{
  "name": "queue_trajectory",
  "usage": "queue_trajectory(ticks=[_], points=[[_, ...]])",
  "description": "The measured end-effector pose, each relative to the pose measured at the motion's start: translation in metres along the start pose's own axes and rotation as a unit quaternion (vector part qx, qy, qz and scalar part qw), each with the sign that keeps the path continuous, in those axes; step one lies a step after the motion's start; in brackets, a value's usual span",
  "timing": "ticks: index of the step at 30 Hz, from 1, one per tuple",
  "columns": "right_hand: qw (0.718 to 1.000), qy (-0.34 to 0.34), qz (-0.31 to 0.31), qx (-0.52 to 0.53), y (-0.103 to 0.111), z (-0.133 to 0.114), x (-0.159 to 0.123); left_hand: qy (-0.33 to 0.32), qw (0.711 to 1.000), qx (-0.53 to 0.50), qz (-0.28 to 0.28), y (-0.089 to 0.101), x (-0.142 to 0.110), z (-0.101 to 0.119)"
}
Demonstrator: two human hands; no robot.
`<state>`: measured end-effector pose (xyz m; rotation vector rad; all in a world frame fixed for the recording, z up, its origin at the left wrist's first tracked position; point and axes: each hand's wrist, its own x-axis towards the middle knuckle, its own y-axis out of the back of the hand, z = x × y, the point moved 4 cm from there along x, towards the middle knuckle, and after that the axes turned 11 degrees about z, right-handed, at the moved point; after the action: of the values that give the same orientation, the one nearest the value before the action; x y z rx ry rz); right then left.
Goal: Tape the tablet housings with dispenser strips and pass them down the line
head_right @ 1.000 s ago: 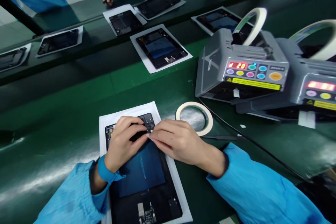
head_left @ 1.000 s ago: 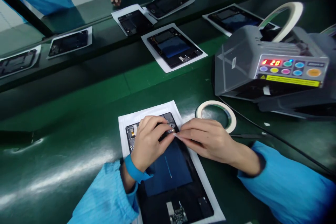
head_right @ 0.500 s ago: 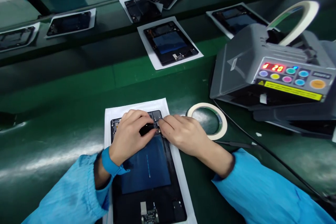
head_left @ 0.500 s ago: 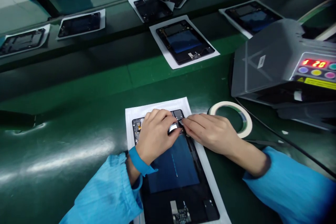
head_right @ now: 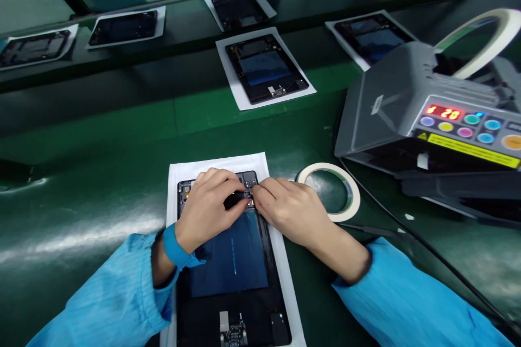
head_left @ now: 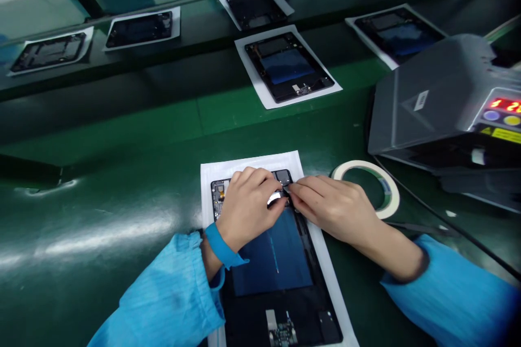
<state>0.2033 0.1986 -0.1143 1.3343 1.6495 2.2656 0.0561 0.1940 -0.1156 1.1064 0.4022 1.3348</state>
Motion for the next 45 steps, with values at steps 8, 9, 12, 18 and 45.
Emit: queue_trajectory(ticks=[8,9,12,18,45], points=[[0.999,-0.034,-0.025,0.009,-0.003,0.001,-0.001,-0.007,1.000,0.000,0.012,0.000,-0.001,-0.001],[0.999,-0.036,-0.027,0.009,-0.004,0.001,-0.001,-0.006,1.000,0.001,0.010,0.000,-0.001,-0.001],[0.999,-0.039,-0.030,0.015,-0.004,0.001,0.000,-0.002,1.000,0.005,0.006,0.000,-0.001,0.000],[0.997,-0.028,-0.056,0.035,-0.002,0.000,0.003,-0.003,1.000,0.003,0.004,0.000,-0.001,0.000],[0.990,-0.052,-0.035,0.124,-0.003,0.007,0.001,-0.027,1.000,0.008,0.001,-0.001,-0.002,0.000]])
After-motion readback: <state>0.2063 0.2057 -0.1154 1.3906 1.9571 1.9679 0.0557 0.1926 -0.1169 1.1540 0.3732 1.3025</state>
